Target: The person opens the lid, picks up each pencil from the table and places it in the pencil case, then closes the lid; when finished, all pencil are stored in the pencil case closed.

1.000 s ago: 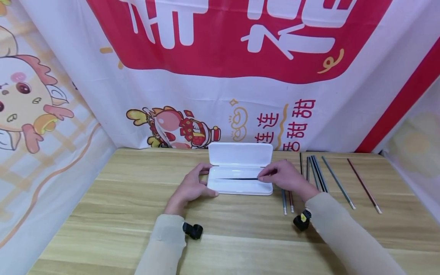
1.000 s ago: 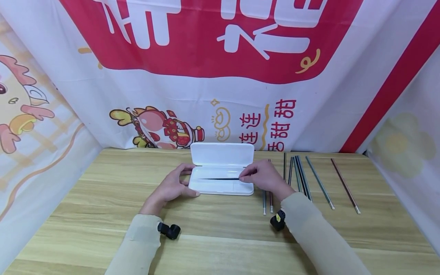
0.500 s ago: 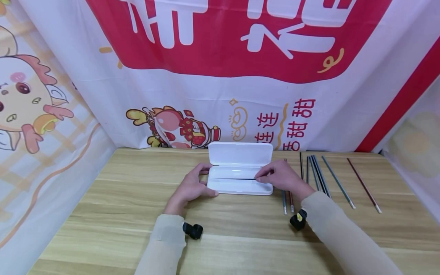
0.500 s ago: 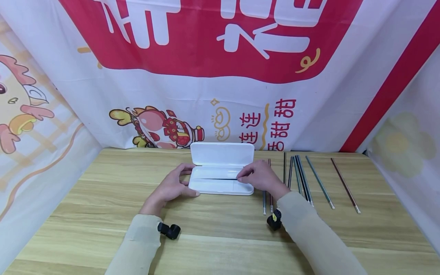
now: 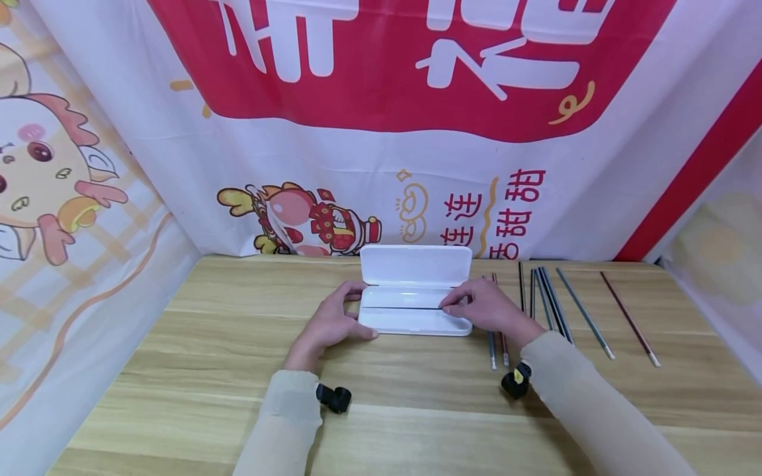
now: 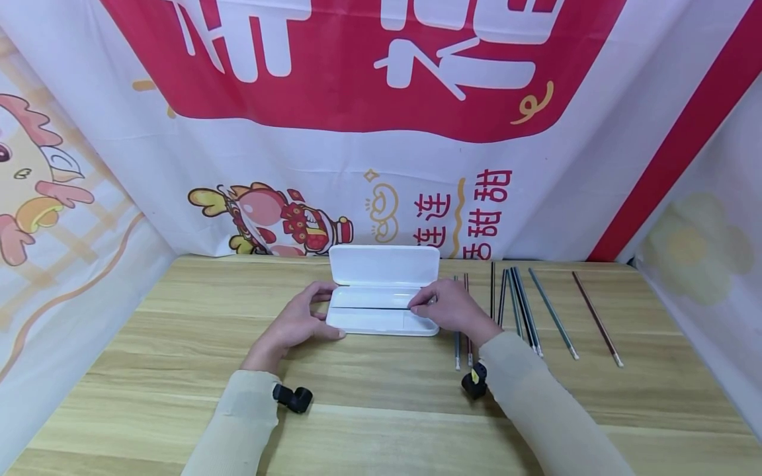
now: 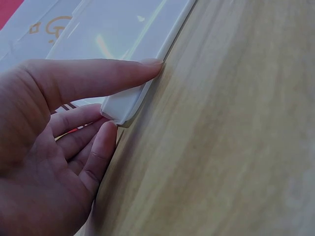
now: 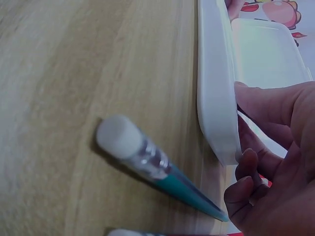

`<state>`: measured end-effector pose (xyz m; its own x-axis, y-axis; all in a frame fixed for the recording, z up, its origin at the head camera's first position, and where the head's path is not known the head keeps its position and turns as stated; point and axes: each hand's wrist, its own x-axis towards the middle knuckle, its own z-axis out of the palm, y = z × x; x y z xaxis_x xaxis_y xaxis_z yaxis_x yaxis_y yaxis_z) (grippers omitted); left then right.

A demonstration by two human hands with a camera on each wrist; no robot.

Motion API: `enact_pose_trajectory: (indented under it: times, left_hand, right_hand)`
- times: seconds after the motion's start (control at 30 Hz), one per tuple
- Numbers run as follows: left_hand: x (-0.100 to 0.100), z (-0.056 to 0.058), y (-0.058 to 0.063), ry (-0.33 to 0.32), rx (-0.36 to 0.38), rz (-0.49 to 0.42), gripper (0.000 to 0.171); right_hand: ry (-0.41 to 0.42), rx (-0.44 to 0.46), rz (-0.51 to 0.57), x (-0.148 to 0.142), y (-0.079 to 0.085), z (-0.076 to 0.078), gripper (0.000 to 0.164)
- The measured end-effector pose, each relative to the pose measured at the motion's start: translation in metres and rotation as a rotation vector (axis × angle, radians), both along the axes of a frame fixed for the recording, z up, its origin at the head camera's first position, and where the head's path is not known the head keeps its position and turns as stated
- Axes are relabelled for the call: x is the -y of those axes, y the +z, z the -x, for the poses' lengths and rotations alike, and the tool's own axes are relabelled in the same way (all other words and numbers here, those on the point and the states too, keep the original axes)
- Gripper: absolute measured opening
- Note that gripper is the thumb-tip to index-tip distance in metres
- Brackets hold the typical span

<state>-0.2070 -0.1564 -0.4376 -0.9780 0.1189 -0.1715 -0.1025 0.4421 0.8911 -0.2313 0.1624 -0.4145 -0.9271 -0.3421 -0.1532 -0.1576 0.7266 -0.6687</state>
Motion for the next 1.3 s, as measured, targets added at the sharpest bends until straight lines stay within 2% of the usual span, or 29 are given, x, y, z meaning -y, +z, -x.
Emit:
enact_pose_trajectory:
  times: [0.3,0.67,1.0,1.17,1.3]
  left_hand:
    - [0.001,0.001,-0.001,-0.002,0.008,0.000,0.090]
    - [-0.001,0.001,0.002,0.000,0.006,0.002,0.089]
    - [0.000,-0.001,0.002,-0.002,0.003,0.001,0.089]
    - [0.000,-0.001,0.002,-0.001,0.002,0.003,0.088]
    - [-0.001,-0.001,0.002,0.001,0.004,0.009,0.088]
  right_hand:
    - [0.019,0.008,0.018,-0.002,-0.004,0.001,0.017]
    - [-0.073,0.016,0.062,-0.011,0.004,-0.003,0.020]
    - [-0.175,0.039,0.226,-0.038,0.025,-0.021,0.031]
    - [-0.229,0.076,0.259,-0.049,0.026,-0.032,0.046]
    - [-0.257,0.075,0.285,-0.058,0.023,-0.039,0.050]
